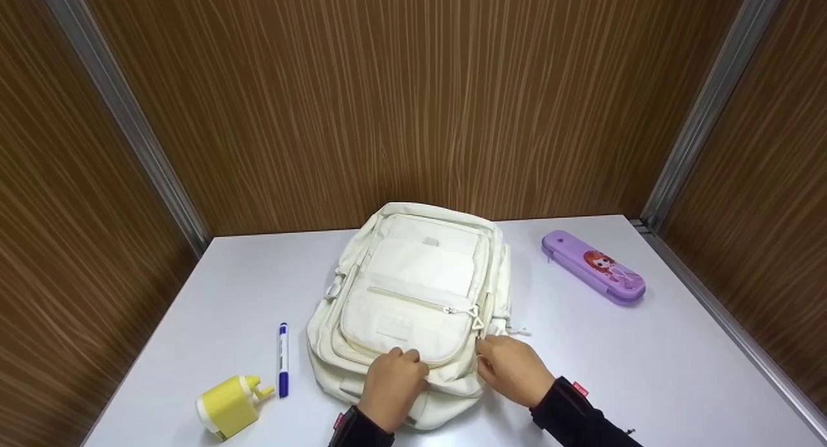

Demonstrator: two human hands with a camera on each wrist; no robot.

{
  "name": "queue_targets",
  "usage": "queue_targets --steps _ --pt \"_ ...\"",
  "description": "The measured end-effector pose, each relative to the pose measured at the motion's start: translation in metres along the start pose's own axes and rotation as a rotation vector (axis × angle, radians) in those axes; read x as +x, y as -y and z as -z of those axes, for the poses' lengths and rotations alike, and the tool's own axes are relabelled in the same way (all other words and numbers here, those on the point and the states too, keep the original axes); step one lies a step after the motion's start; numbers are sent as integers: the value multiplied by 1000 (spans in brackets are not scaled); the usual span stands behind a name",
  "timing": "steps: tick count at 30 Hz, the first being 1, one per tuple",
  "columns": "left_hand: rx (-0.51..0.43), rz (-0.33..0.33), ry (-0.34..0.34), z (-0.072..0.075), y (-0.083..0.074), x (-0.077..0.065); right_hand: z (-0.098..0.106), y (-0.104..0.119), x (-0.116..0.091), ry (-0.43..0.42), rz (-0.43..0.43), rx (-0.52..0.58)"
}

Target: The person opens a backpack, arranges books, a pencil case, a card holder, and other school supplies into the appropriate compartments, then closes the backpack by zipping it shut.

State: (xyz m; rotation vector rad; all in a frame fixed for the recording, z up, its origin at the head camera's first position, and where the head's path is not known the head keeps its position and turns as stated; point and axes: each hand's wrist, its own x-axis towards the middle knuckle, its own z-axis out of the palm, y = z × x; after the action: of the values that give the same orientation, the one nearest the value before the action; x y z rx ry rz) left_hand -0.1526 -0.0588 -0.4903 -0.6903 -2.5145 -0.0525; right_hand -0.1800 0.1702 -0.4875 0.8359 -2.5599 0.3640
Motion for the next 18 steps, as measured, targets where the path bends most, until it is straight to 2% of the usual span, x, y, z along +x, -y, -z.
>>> queue_targets --steps 5,12,18 --pt "33 4 -7 0 -14 9 2 3 -6 6 -17 4" --pt "86 4 1 -2 -36 20 7 5 -13 -76 5 -91" --pt "123 12 -17 -4 -52 25 17 6 -18 -36 7 -94"
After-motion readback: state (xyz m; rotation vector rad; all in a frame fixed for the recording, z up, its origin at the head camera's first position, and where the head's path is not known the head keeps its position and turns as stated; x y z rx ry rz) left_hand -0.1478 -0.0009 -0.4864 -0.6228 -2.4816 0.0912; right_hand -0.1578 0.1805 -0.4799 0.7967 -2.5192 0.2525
